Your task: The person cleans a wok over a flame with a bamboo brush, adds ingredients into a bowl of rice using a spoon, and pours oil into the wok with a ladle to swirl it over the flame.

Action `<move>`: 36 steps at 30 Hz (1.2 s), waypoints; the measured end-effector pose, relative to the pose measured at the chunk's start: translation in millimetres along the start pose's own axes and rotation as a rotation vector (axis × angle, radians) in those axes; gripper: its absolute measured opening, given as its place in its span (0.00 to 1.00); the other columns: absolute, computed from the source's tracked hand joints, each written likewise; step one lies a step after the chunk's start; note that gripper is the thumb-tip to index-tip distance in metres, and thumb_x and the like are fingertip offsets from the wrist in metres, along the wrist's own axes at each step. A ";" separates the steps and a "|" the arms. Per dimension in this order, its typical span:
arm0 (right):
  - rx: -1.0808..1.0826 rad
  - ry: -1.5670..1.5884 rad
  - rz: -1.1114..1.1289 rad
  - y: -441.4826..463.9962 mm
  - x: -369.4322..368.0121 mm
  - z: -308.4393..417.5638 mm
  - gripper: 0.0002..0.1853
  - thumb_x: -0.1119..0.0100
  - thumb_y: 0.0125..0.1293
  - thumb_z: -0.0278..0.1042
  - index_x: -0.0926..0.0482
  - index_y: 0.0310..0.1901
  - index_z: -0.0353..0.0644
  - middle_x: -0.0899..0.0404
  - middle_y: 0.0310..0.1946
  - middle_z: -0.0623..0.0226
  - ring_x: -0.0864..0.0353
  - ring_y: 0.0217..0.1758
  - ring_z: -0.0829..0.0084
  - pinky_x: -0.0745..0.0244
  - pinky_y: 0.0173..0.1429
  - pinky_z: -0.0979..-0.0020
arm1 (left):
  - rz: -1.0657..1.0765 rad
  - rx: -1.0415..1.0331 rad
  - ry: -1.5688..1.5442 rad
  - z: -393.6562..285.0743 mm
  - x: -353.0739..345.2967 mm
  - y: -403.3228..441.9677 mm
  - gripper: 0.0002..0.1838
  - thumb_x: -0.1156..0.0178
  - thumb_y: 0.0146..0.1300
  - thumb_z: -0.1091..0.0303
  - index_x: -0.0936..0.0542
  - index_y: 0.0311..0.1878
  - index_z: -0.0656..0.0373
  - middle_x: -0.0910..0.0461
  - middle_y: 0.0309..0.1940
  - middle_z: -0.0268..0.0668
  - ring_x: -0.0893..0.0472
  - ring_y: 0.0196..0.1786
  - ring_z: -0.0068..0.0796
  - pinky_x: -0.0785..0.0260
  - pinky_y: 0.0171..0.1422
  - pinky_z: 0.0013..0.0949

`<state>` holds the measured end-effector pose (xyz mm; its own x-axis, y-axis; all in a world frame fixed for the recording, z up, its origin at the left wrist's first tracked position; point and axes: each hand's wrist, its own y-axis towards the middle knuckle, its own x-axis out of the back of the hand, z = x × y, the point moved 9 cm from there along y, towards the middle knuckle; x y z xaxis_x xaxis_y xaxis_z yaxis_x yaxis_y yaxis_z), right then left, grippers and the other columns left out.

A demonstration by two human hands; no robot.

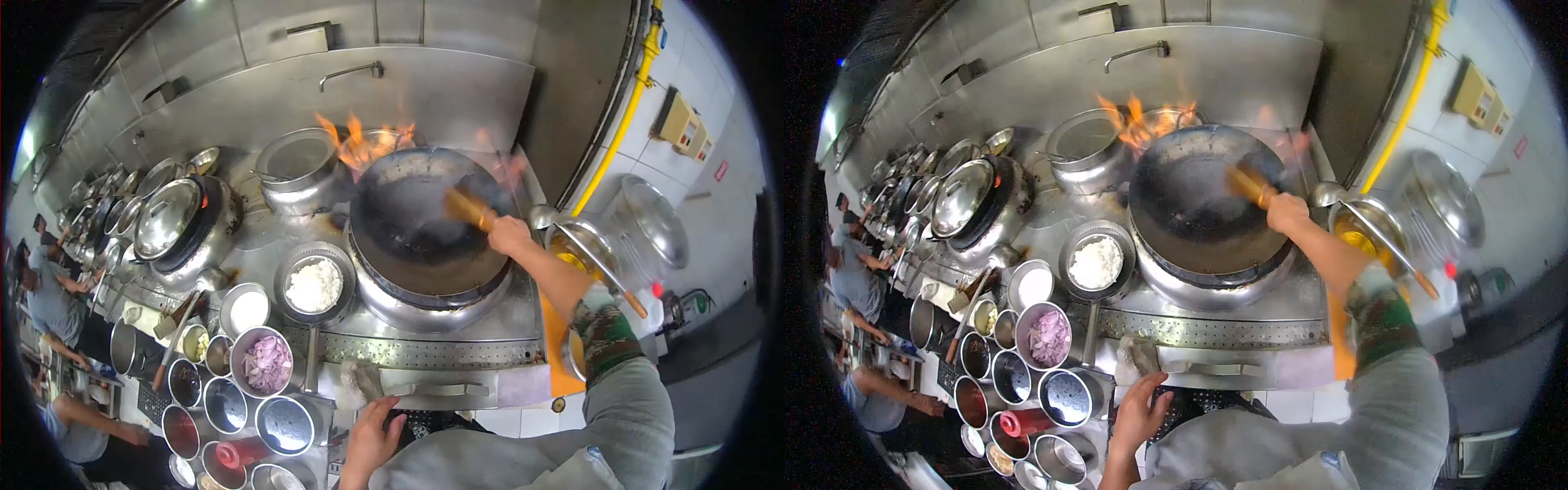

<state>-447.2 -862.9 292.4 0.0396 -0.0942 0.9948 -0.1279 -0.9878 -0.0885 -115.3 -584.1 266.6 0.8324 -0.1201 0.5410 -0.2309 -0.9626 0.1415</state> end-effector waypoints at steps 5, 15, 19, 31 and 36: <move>0.083 0.345 0.055 7.1 -46.5 69.9 0.29 0.46 0.57 0.39 0.33 0.64 0.58 0.20 0.42 0.46 0.19 0.45 0.52 0.25 0.52 0.58 | -0.044 0.014 0.055 -21.8 3.4 5.7 0.16 0.38 0.56 0.73 0.22 0.49 0.60 0.21 0.44 0.45 0.21 0.47 0.45 0.29 0.51 0.37; 0.491 0.038 0.169 10.0 -8.9 58.1 0.30 0.39 0.50 0.40 0.28 0.60 0.59 0.19 0.41 0.52 0.20 0.44 0.53 0.25 0.49 0.60 | -0.251 0.258 0.210 -0.8 56.9 -68.0 0.13 0.37 0.55 0.73 0.21 0.45 0.61 0.21 0.42 0.47 0.21 0.44 0.47 0.29 0.50 0.38; 0.620 0.165 0.072 -1.6 9.5 110.8 0.21 0.41 0.54 0.37 0.23 0.51 0.46 0.21 0.42 0.49 0.22 0.46 0.50 0.27 0.47 0.57 | -0.212 0.033 0.217 -44.9 40.8 -31.6 0.16 0.39 0.58 0.67 0.23 0.49 0.61 0.22 0.47 0.44 0.23 0.49 0.45 0.30 0.53 0.39; 0.755 0.373 0.113 20.3 6.5 104.5 0.29 0.45 0.49 0.23 0.27 0.58 0.42 0.19 0.40 0.51 0.19 0.43 0.61 0.28 0.50 0.66 | -0.332 0.096 0.160 -54.3 36.5 -81.9 0.13 0.42 0.60 0.69 0.25 0.47 0.63 0.23 0.45 0.44 0.24 0.49 0.45 0.32 0.53 0.40; 0.896 0.204 0.257 30.6 -16.6 46.9 0.29 0.40 0.47 0.24 0.26 0.56 0.41 0.20 0.40 0.53 0.20 0.42 0.63 0.27 0.47 0.68 | -0.513 0.467 0.204 -21.0 57.0 -174.9 0.12 0.41 0.59 0.70 0.22 0.47 0.61 0.21 0.42 0.43 0.22 0.47 0.44 0.29 0.51 0.39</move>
<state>-405.3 -897.3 270.7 -0.0690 -0.3818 0.9217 0.7014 -0.6756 -0.2273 -38.0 -417.6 290.1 0.6567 0.3787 0.6522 0.4412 -0.8943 0.0751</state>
